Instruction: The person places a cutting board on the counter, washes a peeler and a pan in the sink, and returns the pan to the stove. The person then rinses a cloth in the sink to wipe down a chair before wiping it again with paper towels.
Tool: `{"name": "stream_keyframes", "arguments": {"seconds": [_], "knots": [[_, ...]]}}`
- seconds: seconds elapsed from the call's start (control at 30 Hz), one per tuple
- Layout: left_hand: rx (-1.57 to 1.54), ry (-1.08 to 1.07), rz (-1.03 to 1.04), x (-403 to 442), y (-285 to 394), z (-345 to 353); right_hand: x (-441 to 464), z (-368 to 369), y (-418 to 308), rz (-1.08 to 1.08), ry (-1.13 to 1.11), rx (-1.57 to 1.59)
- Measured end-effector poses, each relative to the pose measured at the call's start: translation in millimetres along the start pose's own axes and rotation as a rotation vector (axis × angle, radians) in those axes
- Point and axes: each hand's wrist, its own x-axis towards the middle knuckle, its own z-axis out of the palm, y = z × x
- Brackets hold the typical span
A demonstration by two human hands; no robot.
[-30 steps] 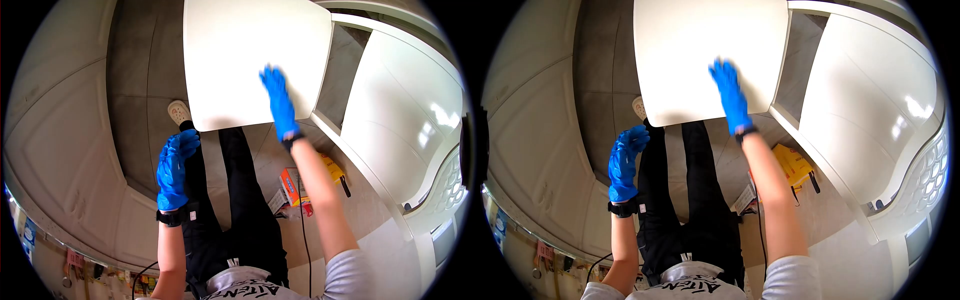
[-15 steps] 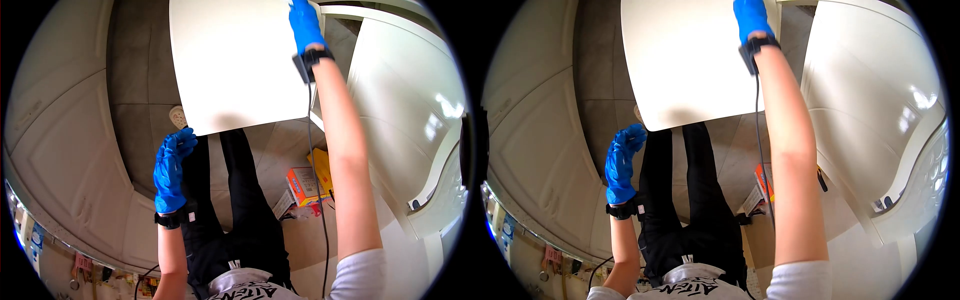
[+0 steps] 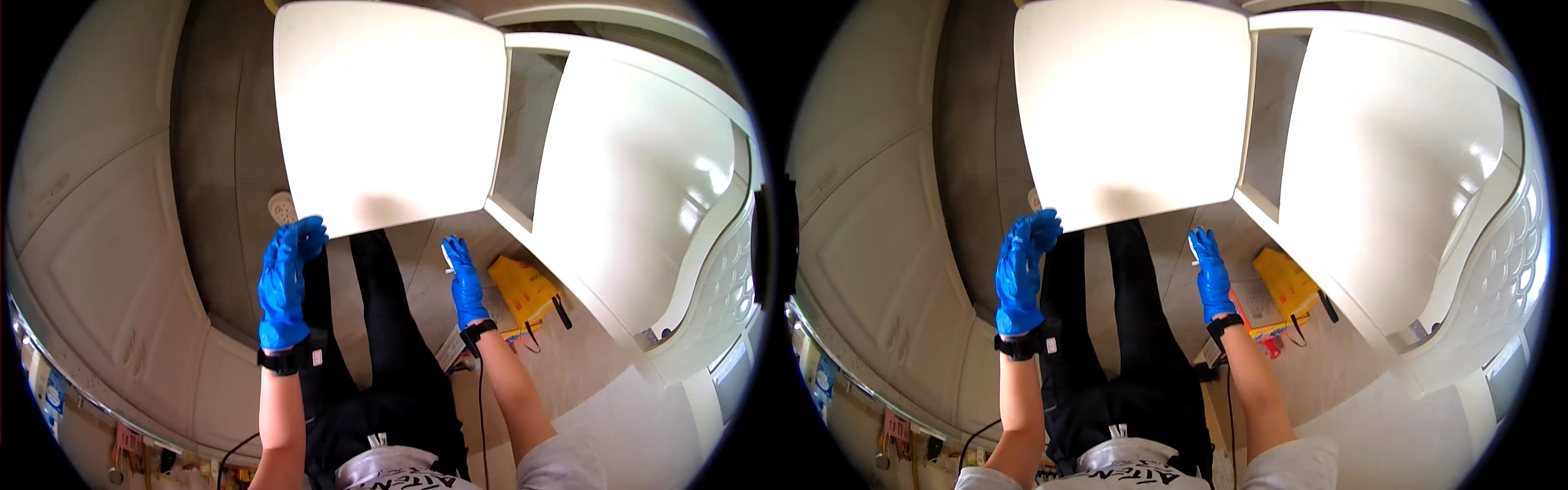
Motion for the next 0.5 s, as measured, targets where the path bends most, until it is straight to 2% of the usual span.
{"name": "stream_keyframes", "arguments": {"seconds": [0.07, 0.13, 0.17, 0.2, 0.23, 0.3, 0.33, 0.4, 0.43, 0.47, 0.5], "knots": [[-0.004, -0.023, 0.020, 0.8, -3.1, -5.6, 5.9, 38.5, -14.3, -0.116, -0.102, -1.426], [-0.019, -0.028, 0.014, -1.6, -8.5, -6.1, 63.4, 167.2, -1.1, -0.302, 0.101, -1.295], [-0.053, -0.039, 0.080, -1.6, -9.7, -5.7, 107.3, 173.2, -18.0, -0.455, -0.072, -1.391], [-0.085, -0.046, 0.147, -0.9, -11.0, -6.2, 149.2, 185.2, -44.1, -0.645, -0.296, -1.702], [-0.083, -0.037, 0.147, -0.6, -9.3, -5.8, 190.1, 198.2, -58.1, -0.894, -0.240, -2.134], [-0.067, -0.112, 0.153, 2.6, -3.4, -3.2, 246.2, 217.9, -68.0, -1.132, -0.411, -1.940], [-0.064, -0.111, 0.149, 2.0, -0.2, -1.7, 261.9, 212.5, -67.8, -1.128, -0.408, -1.938], [-0.032, -0.133, 0.104, 1.6, 6.3, 2.2, 278.7, 201.1, -65.2, -1.307, -0.385, -2.171], [-0.035, -0.138, 0.100, 1.1, 5.0, 2.3, 248.6, 200.2, -46.9, -1.213, -0.360, -2.158], [-0.079, -0.141, 0.104, 1.8, 2.6, 1.4, 241.2, 172.2, -39.9, -1.065, -0.071, -2.519], [-0.120, -0.154, 0.108, 2.9, 1.8, 1.1, 213.4, 165.6, -25.0, -0.958, 0.189, -3.440]]}}
